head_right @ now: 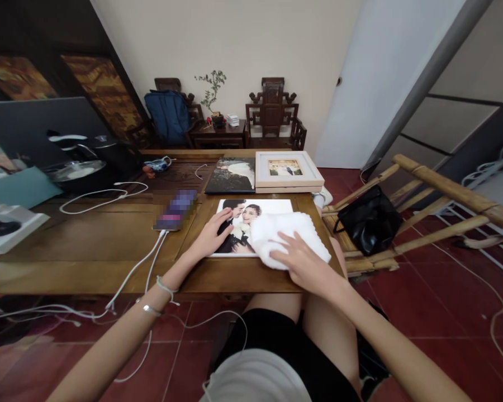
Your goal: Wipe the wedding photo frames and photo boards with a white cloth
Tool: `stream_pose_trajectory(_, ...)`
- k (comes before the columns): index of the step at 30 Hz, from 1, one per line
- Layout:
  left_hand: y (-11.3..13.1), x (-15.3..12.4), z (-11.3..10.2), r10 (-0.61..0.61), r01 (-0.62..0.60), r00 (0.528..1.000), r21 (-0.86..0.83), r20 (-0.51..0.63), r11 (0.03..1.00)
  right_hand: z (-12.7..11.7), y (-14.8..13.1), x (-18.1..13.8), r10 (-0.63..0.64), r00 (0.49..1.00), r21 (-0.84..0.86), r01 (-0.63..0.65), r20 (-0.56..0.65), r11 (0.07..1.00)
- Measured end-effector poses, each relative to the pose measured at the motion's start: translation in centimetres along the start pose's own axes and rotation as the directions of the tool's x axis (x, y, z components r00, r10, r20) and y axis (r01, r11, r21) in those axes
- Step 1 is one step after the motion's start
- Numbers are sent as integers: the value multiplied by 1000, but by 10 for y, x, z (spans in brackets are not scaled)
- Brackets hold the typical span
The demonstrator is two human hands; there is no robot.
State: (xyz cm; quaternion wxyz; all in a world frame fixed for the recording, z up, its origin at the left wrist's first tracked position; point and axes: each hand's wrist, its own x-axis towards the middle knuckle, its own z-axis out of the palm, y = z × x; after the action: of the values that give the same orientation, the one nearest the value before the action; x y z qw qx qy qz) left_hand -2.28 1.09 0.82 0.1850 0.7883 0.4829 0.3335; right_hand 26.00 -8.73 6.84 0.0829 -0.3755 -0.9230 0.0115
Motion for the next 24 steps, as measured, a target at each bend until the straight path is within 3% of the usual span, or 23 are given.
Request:
stream_pose_trajectory(3, 0, 0, 0, 8, -8, 1000, 1, -4, 1000, -2, -20, -20, -25, 999, 38, 24, 24, 999)
stream_pose_trajectory(6, -3, -1, 0, 19, -19, 1000, 6, -5, 1000, -4, -21, -24, -33, 999, 42, 32, 29, 999)
stream_pose_trajectory(10, -6, 0, -2, 33, -34, 999, 28, 21, 999, -4, 9, 2, 4, 1000, 2, -4, 15, 1000)
stream_pose_trajectory(18, -4, 0, -5, 38, -39, 999, 36, 27, 999, -4, 92, 85, 112, 994, -25, -112, 12, 993)
stream_pose_trajectory(21, -4, 0, -4, 38, -39, 999, 31, 18, 999, -5, 102, 99, 104, 994, -16, -104, 15, 994)
stream_pose_trajectory(24, -3, 1, -4, 23, -23, 1000, 22, 13, 999, -3, 95, 93, 143, 990, -24, -143, 3, 989)
